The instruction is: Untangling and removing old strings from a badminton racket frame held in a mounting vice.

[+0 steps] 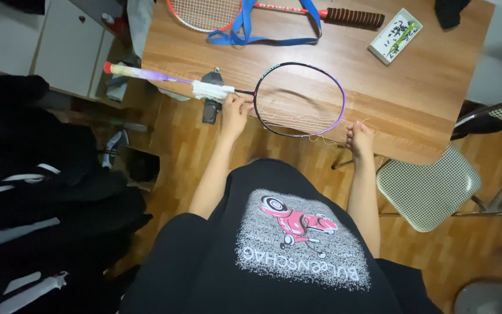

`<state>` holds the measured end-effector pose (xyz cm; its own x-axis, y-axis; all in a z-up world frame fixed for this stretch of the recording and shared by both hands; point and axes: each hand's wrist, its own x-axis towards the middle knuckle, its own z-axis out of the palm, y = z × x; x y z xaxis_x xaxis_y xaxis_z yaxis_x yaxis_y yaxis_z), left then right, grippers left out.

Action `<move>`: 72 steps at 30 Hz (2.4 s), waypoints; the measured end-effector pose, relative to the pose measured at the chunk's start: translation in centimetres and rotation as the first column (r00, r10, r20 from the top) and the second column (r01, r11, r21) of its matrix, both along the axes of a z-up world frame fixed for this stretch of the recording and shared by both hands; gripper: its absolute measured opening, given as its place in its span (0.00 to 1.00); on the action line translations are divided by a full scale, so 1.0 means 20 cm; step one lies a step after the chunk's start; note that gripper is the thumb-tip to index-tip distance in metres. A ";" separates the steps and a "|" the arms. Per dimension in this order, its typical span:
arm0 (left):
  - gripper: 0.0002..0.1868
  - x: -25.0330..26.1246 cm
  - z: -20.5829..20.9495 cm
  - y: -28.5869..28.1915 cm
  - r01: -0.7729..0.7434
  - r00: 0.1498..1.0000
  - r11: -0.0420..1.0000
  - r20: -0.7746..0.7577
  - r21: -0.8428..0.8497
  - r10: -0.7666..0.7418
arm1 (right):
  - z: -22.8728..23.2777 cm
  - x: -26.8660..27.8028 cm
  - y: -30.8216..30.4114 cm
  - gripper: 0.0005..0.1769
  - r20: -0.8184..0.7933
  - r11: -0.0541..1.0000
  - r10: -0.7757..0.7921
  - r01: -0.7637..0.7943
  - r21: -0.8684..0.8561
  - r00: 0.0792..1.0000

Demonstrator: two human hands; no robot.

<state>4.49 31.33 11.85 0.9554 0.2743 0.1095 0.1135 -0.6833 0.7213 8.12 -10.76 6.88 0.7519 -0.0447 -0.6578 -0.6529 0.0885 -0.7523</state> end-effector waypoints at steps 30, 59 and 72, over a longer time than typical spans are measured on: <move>0.04 -0.12 0.07 0.07 0.026 0.985 0.999 -0.167 -0.043 -0.033 | -0.15 0.01 -0.06 0.16 0.329 0.884 -0.004 0.157 -0.441 0.944; 0.08 -0.27 -0.43 0.15 -0.201 0.967 0.974 -0.179 -0.100 0.181 | 0.48 -0.92 -1.48 0.15 0.338 0.215 -0.413 0.451 -0.866 0.846; 0.34 -0.21 -0.21 -0.12 -0.145 0.974 0.666 -0.225 -0.732 -0.034 | -0.13 0.01 0.09 0.18 0.279 0.946 0.227 -0.142 -0.293 0.933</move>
